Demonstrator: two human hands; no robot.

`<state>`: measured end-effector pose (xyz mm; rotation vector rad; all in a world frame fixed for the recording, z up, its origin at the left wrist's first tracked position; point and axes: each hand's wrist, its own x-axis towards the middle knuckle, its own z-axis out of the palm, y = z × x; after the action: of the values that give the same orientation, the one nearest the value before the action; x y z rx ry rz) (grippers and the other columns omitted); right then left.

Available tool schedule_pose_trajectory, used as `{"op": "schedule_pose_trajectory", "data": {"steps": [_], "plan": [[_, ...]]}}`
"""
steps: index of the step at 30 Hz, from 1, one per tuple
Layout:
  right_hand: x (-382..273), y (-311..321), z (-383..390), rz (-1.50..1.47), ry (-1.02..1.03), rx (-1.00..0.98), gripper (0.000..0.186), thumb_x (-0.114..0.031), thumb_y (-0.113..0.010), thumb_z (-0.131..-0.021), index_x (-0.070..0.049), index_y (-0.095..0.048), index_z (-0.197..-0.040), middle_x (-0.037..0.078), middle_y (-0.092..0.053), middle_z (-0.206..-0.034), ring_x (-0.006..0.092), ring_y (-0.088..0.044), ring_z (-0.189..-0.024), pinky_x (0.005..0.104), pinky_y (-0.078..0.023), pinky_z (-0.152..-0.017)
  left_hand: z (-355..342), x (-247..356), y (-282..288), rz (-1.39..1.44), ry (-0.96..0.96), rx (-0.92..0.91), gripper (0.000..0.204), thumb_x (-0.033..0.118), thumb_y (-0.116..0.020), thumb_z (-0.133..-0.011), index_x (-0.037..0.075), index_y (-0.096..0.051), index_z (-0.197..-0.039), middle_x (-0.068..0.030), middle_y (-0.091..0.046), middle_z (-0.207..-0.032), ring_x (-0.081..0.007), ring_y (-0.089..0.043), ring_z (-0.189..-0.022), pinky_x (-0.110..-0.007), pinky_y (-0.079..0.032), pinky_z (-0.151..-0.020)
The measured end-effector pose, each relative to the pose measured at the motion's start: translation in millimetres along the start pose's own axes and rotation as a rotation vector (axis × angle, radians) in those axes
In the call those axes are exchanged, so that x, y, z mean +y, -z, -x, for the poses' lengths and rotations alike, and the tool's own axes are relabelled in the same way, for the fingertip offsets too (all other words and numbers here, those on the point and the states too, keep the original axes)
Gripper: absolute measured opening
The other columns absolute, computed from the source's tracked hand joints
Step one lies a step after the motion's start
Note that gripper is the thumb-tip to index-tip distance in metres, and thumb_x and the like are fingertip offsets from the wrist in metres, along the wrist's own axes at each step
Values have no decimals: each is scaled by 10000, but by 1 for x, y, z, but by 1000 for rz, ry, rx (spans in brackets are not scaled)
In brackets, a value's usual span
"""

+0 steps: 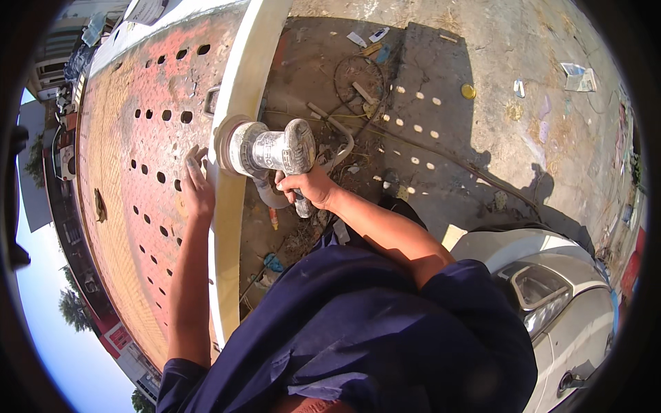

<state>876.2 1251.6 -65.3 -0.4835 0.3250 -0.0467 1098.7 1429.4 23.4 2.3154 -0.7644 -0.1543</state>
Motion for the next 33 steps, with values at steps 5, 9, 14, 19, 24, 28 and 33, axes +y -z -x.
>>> {"op": "schedule_pose_trajectory", "data": {"steps": [5, 9, 14, 19, 24, 28, 33], "plan": [[-2, 6, 0, 71, 62, -2, 197, -13, -737, -836, 24, -708, -1027, 100, -700, -863, 172, -660, -620, 339, -556, -586, 3, 8, 4, -7, 32, -56, 550, 368, -319, -1214, -20, -610, -1473, -219, -739, -1316, -345, -710, -1207, -432, -533, -1055], [-16, 5, -11, 27, 67, 30, 164, -50, -726, -846, 27, -708, -990, 100, -688, -796, 181, -646, -582, 343, -529, -592, 3, 9, 1, -63, 23, 6, 566, 393, -309, -1214, -8, -623, -1462, -221, -755, -1273, -349, -730, -1148, -436, -538, -1041], [18, 17, 0, -60, -71, 35, 175, -35, -713, -858, 16, -690, -1023, 91, -668, -824, 173, -633, -589, 370, -538, -597, 0, 0, 1, -58, 10, 0, 552, 374, -318, -1211, -11, -631, -1455, -233, -760, -1263, -362, -734, -1153, -454, -539, -1038], [10, 24, -7, -39, -39, 9, 168, -64, -712, -870, 16, -689, -1016, 75, -648, -763, 171, -612, -566, 365, -538, -593, 1, -1, 1, -76, 23, -14, 533, 345, -331, -1208, -26, -637, -1438, -238, -762, -1264, -372, -734, -1159, -461, -542, -1024], [12, 29, -19, -172, -59, 58, 155, -69, -696, -874, 11, -685, -1007, 66, -636, -746, 160, -619, -578, 372, -542, -607, 0, 4, 1, -54, 18, -13, 524, 337, -334, -1209, -25, -640, -1432, -238, -764, -1260, -376, -736, -1138, -463, -546, -1014], [23, 25, -6, -150, -99, 39, 161, -68, -700, -874, 7, -686, -1016, 65, -646, -779, 160, -623, -589, 380, -539, -613, -1, -2, 0, -43, -20, 17, 515, 332, -335, -1209, -14, -640, -1437, -236, -765, -1245, -368, -736, -1105, -450, -547, -1011], [11, 32, -24, -185, -72, 74, 159, -74, -698, -879, -1, -678, -1019, 54, -625, -751, 142, -575, -577, 366, -522, -618, 0, 5, 2, -83, 18, -27, 524, 341, -325, -1209, -8, -642, -1437, -251, -759, -1257, -390, -732, -1157, -455, -541, -1031]]}}
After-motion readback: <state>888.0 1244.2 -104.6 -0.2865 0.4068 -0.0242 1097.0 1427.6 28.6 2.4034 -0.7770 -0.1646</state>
